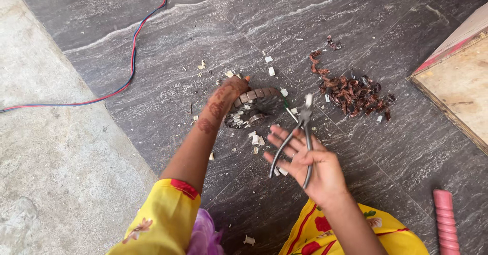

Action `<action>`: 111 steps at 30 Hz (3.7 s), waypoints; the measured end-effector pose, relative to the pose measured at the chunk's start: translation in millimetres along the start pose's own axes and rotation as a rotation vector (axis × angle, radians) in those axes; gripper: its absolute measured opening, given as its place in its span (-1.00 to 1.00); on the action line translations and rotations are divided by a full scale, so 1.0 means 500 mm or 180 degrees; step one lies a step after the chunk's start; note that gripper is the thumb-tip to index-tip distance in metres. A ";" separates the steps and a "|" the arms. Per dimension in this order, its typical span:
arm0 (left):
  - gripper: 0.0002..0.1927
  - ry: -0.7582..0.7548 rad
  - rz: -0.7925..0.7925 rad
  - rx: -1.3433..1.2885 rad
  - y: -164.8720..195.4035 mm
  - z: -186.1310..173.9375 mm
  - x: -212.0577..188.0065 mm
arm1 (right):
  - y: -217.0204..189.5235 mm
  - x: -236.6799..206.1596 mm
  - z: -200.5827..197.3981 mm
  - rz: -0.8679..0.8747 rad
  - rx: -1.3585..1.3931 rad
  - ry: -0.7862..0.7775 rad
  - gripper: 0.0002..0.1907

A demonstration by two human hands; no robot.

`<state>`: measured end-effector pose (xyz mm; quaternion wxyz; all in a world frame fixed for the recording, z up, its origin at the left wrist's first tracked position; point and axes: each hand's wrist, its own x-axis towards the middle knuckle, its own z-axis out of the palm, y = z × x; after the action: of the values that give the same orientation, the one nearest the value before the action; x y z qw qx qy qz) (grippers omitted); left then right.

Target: The person uses pliers and a screwdriver to remove insulation and copper wire from a motor stator. They repeatedly cut and pull material from the stator slots, then use a screwdriver to pry out remaining pieces.

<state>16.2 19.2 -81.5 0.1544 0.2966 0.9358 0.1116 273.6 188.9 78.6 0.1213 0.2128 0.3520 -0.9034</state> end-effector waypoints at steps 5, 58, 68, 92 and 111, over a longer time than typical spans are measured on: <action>-0.62 -0.0824 -0.0295 0.0396 0.010 0.013 0.102 | 0.023 -0.018 0.010 0.0440 0.0905 -0.1128 -0.64; -0.55 -0.0305 -0.0597 -0.0565 0.030 0.027 0.111 | 0.050 0.059 -0.005 0.0468 -0.1152 -0.0964 -0.73; -0.53 -0.0380 -0.0554 -0.0339 0.032 0.030 0.130 | 0.039 0.050 0.022 0.0502 -0.1451 -0.0696 -0.41; -0.49 0.0287 -0.0147 -0.0204 0.038 0.054 0.127 | -0.022 0.086 -0.020 0.0279 -0.3007 -0.0121 -0.82; -0.46 0.0137 -0.1289 -0.1014 0.005 -0.062 0.138 | -0.003 0.157 0.008 -0.0417 -0.3658 -0.0068 -0.81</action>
<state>-46.9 58.1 -67.3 0.1984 0.0727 0.9498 0.2307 202.6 181.5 45.1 0.1649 0.0814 0.7973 -0.5750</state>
